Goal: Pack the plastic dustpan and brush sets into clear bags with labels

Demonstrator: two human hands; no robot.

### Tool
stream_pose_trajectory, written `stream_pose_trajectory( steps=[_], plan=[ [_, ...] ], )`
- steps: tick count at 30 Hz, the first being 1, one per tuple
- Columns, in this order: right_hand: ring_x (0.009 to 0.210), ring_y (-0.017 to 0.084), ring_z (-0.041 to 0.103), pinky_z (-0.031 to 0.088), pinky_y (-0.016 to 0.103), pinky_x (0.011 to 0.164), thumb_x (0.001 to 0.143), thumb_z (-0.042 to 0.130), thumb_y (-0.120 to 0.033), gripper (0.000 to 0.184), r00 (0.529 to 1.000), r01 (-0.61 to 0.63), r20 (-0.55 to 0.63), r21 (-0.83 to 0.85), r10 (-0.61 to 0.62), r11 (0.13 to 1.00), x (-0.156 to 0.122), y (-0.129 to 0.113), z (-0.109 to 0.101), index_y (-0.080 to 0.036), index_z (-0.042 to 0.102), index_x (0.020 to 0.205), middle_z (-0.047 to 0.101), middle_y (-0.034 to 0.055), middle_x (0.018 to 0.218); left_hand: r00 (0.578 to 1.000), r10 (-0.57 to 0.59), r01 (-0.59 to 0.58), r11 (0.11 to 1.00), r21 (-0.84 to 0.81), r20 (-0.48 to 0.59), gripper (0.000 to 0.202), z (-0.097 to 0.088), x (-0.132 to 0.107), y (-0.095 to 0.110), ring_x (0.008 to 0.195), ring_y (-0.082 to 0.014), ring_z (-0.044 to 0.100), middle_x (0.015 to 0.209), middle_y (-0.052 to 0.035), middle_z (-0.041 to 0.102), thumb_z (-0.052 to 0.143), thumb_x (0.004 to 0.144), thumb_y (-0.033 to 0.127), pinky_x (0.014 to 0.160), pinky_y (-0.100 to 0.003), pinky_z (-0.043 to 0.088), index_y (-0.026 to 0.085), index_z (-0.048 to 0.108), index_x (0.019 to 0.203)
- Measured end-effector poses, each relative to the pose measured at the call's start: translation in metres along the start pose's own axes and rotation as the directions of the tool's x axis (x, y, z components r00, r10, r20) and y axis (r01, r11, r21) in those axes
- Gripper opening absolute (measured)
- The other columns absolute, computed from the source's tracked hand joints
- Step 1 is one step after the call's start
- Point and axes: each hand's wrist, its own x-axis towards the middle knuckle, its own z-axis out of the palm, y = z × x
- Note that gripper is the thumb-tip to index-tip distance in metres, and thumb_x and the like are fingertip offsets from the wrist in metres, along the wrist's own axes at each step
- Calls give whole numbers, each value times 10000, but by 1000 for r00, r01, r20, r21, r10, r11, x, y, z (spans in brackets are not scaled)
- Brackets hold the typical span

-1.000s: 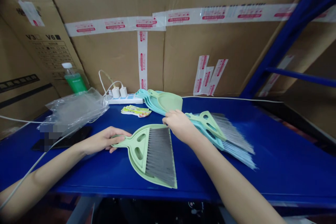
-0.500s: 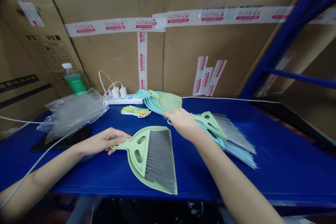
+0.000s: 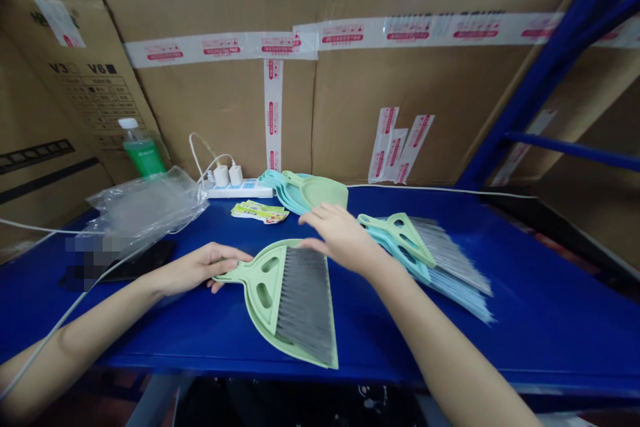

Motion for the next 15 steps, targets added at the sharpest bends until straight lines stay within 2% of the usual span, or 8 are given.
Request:
stream_pose_trajectory(
  steps=[3,5,8,11,15],
  plan=[
    [1160,268,493,407,456,952,923,453,-460,444,997,41,53,212,-53,976,-2,-27,8,-189,525,1266,589,125,1223,1000,24,-24,1000,-2,-12,482,1,2,-2,460,-60,430,634,34,518,564,830,503,443,-187,287,141,628,1142],
    [1324,309,324,309,524,1044,890,442,-568,672,985,1,166,304,-54,953,-4,-43,13,-175,346,1427,394,154,1440,999,37,-37,999,-10,-30,488,2,3,-4,453,-58,423,620,42,513,563,827,510,445,-187,292,147,623,1148],
    [1405,356,55,179,576,1095,814,470,-679,917,938,-72,339,386,-68,920,-7,-59,18,-171,130,1498,98,156,1550,998,35,-37,999,-27,-53,513,2,5,-8,447,-62,421,596,44,510,557,822,533,445,-185,299,140,618,1145],
    [1396,356,-76,89,590,1106,815,464,-682,922,914,-86,395,417,-95,905,-8,-66,20,-207,69,1499,-20,135,1554,998,35,-36,999,-23,-43,526,2,5,-7,445,-65,409,564,48,486,546,817,559,432,-180,289,127,632,1106],
    [1385,352,-123,26,597,1103,832,443,-673,891,905,-100,414,419,-92,903,-7,-68,19,-235,39,1495,-56,120,1552,998,57,-56,998,27,-40,506,1,5,-2,449,-54,368,615,44,484,536,821,561,423,-176,301,147,650,1090]
  ],
)
